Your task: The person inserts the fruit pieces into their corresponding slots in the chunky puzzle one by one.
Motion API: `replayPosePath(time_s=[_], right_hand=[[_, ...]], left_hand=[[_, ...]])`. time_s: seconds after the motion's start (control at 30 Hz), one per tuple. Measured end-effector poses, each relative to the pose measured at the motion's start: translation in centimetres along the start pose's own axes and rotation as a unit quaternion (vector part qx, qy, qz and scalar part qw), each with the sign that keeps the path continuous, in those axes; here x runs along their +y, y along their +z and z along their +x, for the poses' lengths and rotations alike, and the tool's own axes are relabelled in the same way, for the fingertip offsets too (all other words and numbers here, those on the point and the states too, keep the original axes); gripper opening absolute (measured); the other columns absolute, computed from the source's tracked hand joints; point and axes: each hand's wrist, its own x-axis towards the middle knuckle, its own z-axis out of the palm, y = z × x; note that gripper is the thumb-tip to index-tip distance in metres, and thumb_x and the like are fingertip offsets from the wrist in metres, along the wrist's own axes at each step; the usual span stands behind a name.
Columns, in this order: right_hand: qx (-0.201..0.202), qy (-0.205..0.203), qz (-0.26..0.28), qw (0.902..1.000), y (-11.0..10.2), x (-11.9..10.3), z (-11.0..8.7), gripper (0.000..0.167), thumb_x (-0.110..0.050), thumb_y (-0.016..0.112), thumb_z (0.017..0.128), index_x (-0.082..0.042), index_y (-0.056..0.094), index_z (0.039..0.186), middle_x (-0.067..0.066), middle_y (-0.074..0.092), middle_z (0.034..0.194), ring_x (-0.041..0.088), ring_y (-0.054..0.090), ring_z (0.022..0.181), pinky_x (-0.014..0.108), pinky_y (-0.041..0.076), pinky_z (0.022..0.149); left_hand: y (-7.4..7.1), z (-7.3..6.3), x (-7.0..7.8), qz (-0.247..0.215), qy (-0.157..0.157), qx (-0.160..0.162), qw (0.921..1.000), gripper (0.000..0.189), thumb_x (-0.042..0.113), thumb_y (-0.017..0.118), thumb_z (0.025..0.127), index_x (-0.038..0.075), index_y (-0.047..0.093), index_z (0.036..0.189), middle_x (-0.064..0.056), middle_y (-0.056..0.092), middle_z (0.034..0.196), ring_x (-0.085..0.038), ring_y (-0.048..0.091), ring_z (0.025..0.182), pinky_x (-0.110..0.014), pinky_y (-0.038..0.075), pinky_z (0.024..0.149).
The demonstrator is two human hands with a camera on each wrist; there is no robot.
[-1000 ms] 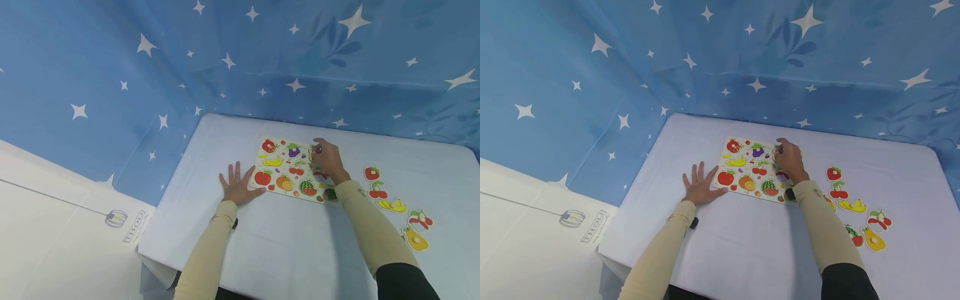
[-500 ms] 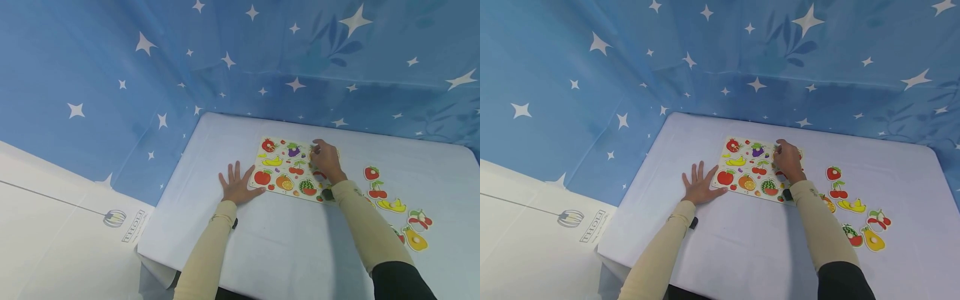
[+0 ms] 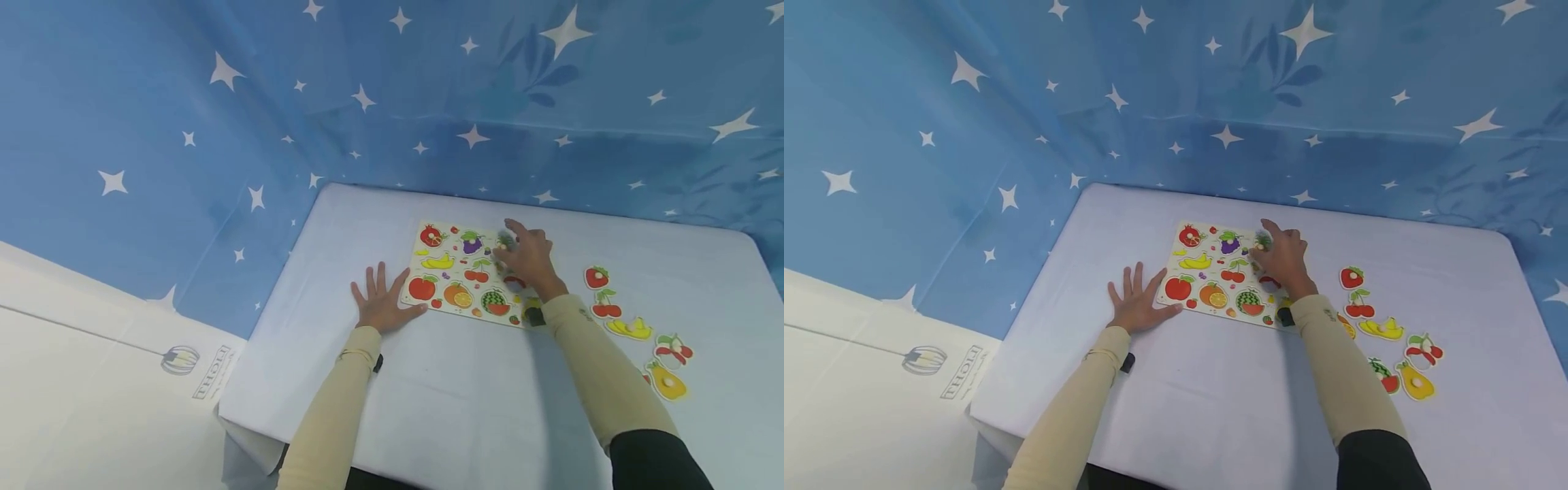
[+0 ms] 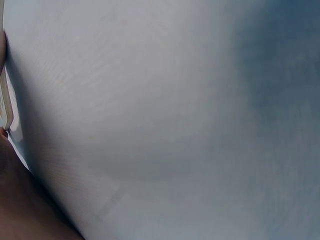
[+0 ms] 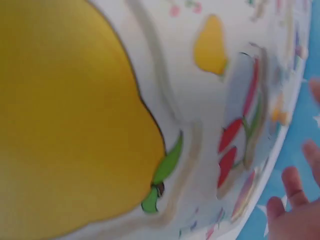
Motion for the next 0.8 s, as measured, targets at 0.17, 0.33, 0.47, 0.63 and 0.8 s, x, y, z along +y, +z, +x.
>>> replayPosePath(time_s=[0.17, 0.33, 0.47, 0.63, 0.8], right_hand=[[-0.005, -0.017, -0.001, 0.9998, -1.3, 0.2, -0.5, 0.098, -0.033, 0.079, 0.098, -0.012, 0.019, 0.172, 0.021, 0.014, 0.177, 0.051, 0.012, 0.158, 0.081, 0.008, 0.116], [-0.01, 0.004, 0.006, 0.9999, -2.9, 0.6, -1.6, 0.102, -0.03, 0.081, 0.097, -0.013, 0.015, 0.173, 0.014, 0.002, 0.18, 0.045, 0.006, 0.162, 0.078, 0.004, 0.119], [-0.012, 0.021, 0.015, 0.9996, -4.4, 1.3, -2.6, 0.102, -0.03, 0.08, 0.098, -0.013, 0.014, 0.173, 0.015, 0.002, 0.179, 0.046, 0.008, 0.161, 0.078, 0.004, 0.12], [-0.009, 0.041, 0.041, 0.9983, -6.6, 2.7, -4.1, 0.1, -0.032, 0.077, 0.1, -0.014, 0.012, 0.174, 0.018, 0.005, 0.179, 0.053, 0.01, 0.159, 0.079, 0.003, 0.119], [0.002, 0.073, 0.032, 0.9968, -8.9, 4.1, -5.7, 0.096, -0.033, 0.075, 0.102, -0.015, 0.012, 0.174, 0.031, 0.021, 0.172, 0.06, 0.021, 0.153, 0.084, 0.016, 0.113]], left_hand=[[-0.2, -0.1, 0.1, 0.001, 0.003, 0.001, 1.0, 0.1, 0.083, 0.062, 0.085, 0.044, 0.027, 0.17, -0.012, -0.004, 0.18, -0.04, -0.01, 0.162, -0.077, -0.009, 0.118], [-0.2, -0.3, 0.1, -0.005, 0.003, -0.005, 1.0, 0.101, 0.083, 0.062, 0.085, 0.042, 0.027, 0.17, -0.013, -0.004, 0.18, -0.041, -0.01, 0.162, -0.077, -0.01, 0.119], [-0.3, -0.5, 0.1, -0.011, 0.002, -0.005, 0.9999, 0.101, 0.082, 0.062, 0.085, 0.041, 0.027, 0.171, -0.013, -0.005, 0.18, -0.041, -0.012, 0.162, -0.076, -0.011, 0.118], [-0.6, -0.8, 0.4, -0.014, -0.001, -0.008, 0.9999, 0.1, 0.08, 0.064, 0.086, 0.041, 0.027, 0.171, -0.013, -0.006, 0.18, -0.041, -0.013, 0.162, -0.076, -0.013, 0.118], [-1.0, -1.1, 1.1, -0.014, -0.004, -0.022, 0.9997, 0.101, 0.078, 0.064, 0.087, 0.039, 0.026, 0.171, -0.014, -0.007, 0.179, -0.041, -0.013, 0.162, -0.075, -0.013, 0.118]])
